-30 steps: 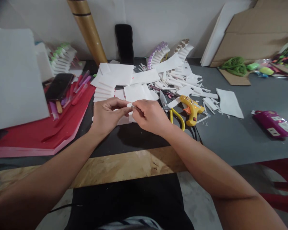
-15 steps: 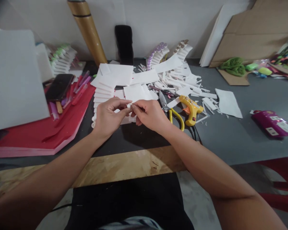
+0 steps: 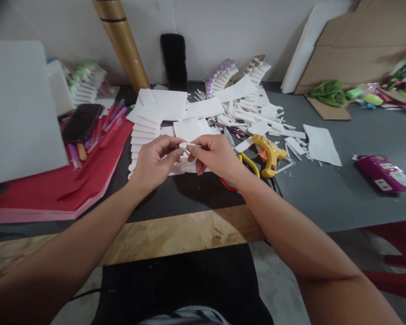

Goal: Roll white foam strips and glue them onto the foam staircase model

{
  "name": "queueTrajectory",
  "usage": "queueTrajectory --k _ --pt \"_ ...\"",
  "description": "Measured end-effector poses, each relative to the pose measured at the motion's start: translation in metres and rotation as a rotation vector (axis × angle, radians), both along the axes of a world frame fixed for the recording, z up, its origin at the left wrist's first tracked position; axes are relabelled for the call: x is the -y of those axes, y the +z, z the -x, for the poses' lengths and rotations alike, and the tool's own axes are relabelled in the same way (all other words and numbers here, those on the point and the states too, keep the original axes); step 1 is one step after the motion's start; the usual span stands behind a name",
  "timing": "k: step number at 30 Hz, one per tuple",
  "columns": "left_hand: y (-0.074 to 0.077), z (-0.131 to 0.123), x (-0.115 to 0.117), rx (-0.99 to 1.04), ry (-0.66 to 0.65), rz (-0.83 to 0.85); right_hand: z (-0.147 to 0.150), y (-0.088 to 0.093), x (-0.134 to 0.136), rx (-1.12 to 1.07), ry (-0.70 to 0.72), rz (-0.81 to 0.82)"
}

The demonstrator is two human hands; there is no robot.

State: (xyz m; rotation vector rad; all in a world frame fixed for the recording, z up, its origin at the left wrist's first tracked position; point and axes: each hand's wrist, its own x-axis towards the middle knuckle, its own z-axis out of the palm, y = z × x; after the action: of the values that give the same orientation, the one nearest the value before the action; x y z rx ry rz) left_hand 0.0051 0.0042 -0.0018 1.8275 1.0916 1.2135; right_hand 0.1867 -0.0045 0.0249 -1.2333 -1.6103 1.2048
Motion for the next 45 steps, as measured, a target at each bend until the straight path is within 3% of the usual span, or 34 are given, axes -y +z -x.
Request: queueTrajectory --k 10,14,25,33,45 --pt "0.0 -0.004 0.001 0.062 0.005 0.076 -0.001 -0.011 0.002 0.566 -0.072 -0.574" --pt "-0.005 -0.006 0.002 0.078 0.028 0.08 0.002 -0.015 0.003 0.78 -0.034 -0.707" --pt "-0.003 0.0 -0.003 0.055 0.01 0.026 0.002 -0.015 0.004 0.873 0.021 -0.695" --pt "0.0 -0.005 0.0 0.171 -0.025 0.208 0.002 -0.013 0.006 0.915 -0.01 -0.653" --pt "-0.004 -0.004 -0.001 0.207 -0.044 0.233 0.001 -0.01 0.004 0.902 0.096 -0.649"
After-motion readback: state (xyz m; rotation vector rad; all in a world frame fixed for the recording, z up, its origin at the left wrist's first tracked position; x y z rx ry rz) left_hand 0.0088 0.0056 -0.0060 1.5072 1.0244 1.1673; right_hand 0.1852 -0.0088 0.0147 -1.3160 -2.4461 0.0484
